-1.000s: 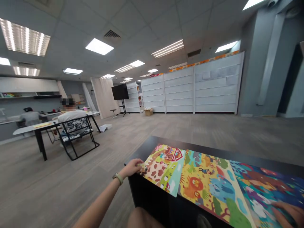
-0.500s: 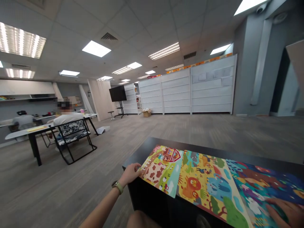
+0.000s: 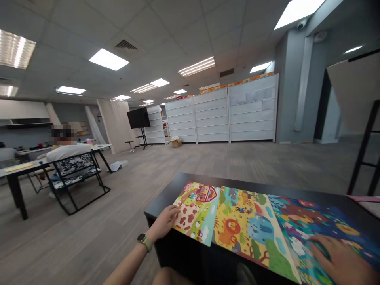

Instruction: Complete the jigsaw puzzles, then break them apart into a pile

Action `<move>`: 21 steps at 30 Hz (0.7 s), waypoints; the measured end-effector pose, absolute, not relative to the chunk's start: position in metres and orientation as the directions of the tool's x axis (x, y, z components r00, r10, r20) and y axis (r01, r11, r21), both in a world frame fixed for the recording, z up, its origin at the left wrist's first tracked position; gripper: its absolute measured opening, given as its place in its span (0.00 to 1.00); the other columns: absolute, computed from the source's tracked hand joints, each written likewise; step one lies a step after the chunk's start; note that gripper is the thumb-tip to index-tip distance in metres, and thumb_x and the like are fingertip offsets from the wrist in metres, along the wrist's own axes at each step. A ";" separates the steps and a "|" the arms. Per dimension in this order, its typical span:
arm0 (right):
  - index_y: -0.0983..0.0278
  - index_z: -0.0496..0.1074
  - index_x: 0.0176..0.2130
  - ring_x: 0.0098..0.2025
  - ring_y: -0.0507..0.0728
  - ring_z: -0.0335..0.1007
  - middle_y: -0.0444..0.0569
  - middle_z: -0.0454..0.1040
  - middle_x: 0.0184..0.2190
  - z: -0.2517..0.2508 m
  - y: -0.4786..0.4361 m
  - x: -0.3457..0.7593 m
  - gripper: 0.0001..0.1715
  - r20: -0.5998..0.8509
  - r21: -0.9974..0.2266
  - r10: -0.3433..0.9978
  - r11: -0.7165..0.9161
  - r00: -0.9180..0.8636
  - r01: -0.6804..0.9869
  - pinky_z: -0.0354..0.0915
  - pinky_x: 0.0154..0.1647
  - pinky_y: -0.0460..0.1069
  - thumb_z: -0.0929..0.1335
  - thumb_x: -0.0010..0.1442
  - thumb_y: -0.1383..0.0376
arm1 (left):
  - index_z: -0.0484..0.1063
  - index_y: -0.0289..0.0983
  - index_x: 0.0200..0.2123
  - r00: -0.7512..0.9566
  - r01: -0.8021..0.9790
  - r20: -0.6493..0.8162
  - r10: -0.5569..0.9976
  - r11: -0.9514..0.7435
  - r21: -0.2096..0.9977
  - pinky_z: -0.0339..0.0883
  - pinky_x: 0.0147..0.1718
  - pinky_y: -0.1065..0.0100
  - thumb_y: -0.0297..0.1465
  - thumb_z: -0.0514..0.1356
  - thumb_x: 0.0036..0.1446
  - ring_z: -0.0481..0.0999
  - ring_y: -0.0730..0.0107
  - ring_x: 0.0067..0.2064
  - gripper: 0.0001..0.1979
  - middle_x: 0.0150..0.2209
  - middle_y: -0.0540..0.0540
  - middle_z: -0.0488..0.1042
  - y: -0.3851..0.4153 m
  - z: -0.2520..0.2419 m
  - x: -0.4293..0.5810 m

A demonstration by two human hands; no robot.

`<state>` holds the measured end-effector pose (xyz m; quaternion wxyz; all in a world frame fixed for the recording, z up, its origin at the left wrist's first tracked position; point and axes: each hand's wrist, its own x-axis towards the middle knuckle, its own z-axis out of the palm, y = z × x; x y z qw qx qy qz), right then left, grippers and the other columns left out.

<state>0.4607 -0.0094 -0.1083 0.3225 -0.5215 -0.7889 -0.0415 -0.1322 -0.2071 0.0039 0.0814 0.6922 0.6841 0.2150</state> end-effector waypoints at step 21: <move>0.54 0.67 0.64 0.68 0.71 0.54 0.54 0.64 0.66 -0.044 -0.031 0.423 0.38 0.262 -0.094 0.941 0.246 -0.214 0.965 0.48 0.67 0.67 0.59 0.61 0.43 | 0.51 0.52 0.70 -0.109 0.992 0.065 0.992 0.105 0.070 0.39 0.60 0.28 0.61 0.43 0.60 0.44 0.32 0.71 0.39 0.72 0.44 0.50 -0.119 -0.027 -0.078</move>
